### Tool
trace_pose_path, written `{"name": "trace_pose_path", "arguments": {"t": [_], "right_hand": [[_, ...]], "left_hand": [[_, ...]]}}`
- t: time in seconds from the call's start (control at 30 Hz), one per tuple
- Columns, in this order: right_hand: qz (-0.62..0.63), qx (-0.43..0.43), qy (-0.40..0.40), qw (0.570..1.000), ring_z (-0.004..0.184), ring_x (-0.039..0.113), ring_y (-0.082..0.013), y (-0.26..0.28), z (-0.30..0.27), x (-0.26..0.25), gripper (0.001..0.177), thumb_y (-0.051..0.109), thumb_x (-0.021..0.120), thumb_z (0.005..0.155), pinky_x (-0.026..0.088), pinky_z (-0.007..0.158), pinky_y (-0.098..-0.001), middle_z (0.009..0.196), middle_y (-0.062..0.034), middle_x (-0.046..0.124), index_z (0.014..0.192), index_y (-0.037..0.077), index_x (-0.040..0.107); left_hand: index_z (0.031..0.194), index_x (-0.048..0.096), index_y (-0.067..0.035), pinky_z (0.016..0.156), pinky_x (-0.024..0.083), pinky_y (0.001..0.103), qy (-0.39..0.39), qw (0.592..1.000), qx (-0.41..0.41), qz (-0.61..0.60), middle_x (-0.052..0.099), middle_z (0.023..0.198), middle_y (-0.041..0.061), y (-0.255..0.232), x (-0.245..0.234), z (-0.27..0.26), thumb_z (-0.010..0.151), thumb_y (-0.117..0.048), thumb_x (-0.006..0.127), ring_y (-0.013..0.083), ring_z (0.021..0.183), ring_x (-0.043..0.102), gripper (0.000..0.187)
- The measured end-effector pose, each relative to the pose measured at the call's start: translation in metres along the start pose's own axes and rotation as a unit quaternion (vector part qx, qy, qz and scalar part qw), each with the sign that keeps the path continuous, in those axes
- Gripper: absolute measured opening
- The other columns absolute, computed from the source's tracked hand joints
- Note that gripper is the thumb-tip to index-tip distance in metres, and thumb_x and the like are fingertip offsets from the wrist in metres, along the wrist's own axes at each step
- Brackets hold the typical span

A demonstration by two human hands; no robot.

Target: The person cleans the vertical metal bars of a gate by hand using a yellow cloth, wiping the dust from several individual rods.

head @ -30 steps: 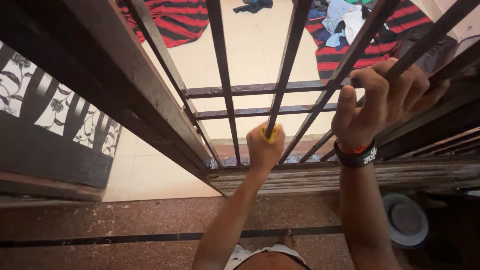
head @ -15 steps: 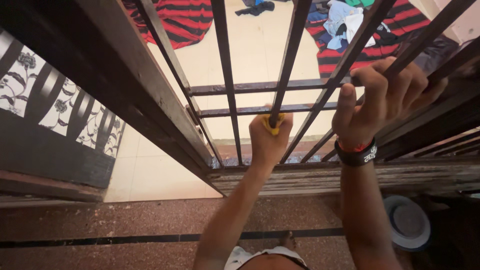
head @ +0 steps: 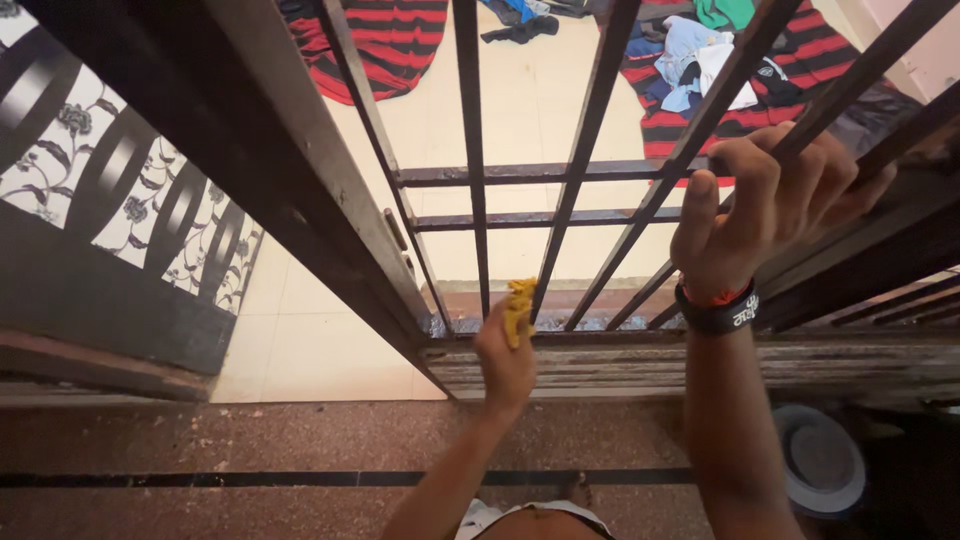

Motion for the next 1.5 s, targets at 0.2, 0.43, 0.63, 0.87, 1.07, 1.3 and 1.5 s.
{"name": "trace_pose_path", "arguments": {"t": [0.2, 0.43, 0.63, 0.87, 1.07, 1.3, 1.5], "right_hand": [[-0.005, 0.022, 0.016, 1.000, 0.114, 0.063, -0.0291, 0.001, -0.003, -0.003, 0.036, 0.044, 0.054, 0.103, 0.002, 0.123, -0.0625, 0.096, -0.0073, 0.067, 0.086, 0.015, 0.068], [0.003, 0.004, 0.005, 1.000, 0.112, 0.061, -0.0283, 0.004, 0.000, -0.004, 0.036, 0.044, 0.054, 0.106, 0.005, 0.122, -0.0621, 0.096, -0.0064, 0.067, 0.087, 0.017, 0.068], [-0.001, 0.007, 0.008, 1.000, 0.114, 0.062, -0.0283, 0.001, -0.003, -0.003, 0.036, 0.045, 0.054, 0.106, 0.002, 0.123, -0.0605, 0.094, -0.0060, 0.066, 0.087, 0.018, 0.068], [-0.012, 0.008, 0.010, 1.000, 0.111, 0.063, -0.0282, -0.005, -0.005, 0.002, 0.037, 0.045, 0.053, 0.103, 0.002, 0.122, -0.0617, 0.090, -0.0040, 0.066, 0.085, 0.018, 0.070], [-0.002, -0.004, 0.003, 1.000, 0.113, 0.061, -0.0277, -0.005, -0.004, 0.001, 0.038, 0.046, 0.050, 0.107, 0.004, 0.122, -0.0622, 0.092, -0.0034, 0.065, 0.088, 0.019, 0.068], [0.001, 0.008, 0.003, 1.000, 0.112, 0.060, -0.0271, 0.005, 0.002, -0.004, 0.039, 0.047, 0.049, 0.107, 0.009, 0.123, -0.0616, 0.093, -0.0060, 0.063, 0.088, 0.017, 0.067], [-0.024, 0.023, 0.029, 0.999, 0.112, 0.062, -0.0293, 0.007, 0.002, -0.007, 0.036, 0.043, 0.055, 0.104, 0.006, 0.124, -0.0598, 0.093, -0.0070, 0.066, 0.085, 0.015, 0.068]], "left_hand": [[0.120, 0.061, 0.012, 0.088, 0.061, 0.037, -0.184, 0.956, 0.229, 0.008, 0.069, 0.111, 0.021, -0.072, -0.042, 0.019, 0.098, 0.003, 0.052, 0.0288, 0.100, 0.072, 0.026], [0.114, 0.056, 0.002, 0.066, 0.054, 0.026, -0.103, 0.988, 0.085, -0.081, 0.059, 0.091, 0.002, -0.081, -0.012, 0.056, 0.097, -0.013, 0.065, 0.0120, 0.077, 0.061, 0.025], [0.092, 0.054, -0.006, 0.057, 0.046, 0.025, -0.077, 0.993, 0.047, -0.076, 0.055, 0.076, -0.005, -0.088, -0.008, 0.073, 0.095, -0.021, 0.076, 0.0075, 0.065, 0.055, 0.027], [0.068, 0.053, -0.007, 0.051, 0.037, 0.029, -0.038, 0.999, 0.032, -0.022, 0.051, 0.058, -0.003, -0.038, -0.013, 0.079, 0.094, -0.020, 0.074, 0.0070, 0.055, 0.048, 0.036], [0.068, 0.059, -0.003, 0.050, 0.041, 0.034, -0.044, 0.980, 0.029, 0.190, 0.055, 0.056, 0.006, 0.062, -0.014, 0.037, 0.083, -0.019, 0.082, 0.0107, 0.054, 0.051, 0.031], [0.071, 0.057, -0.006, 0.049, 0.040, 0.030, -0.038, 0.998, -0.036, 0.017, 0.055, 0.060, -0.002, 0.009, -0.014, 0.050, 0.086, -0.018, 0.080, 0.0083, 0.055, 0.051, 0.030], [0.067, 0.061, -0.005, 0.047, 0.036, 0.028, 0.021, 0.993, -0.025, -0.118, 0.058, 0.060, -0.003, -0.082, -0.016, 0.102, 0.085, -0.010, 0.074, 0.0046, 0.053, 0.050, 0.023]]}}
Point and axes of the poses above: each hand's wrist, its own z-axis towards the middle knuckle, its own x-axis out of the palm, y = z × x, the point moved 3 cm from there along z, towards the middle knuckle
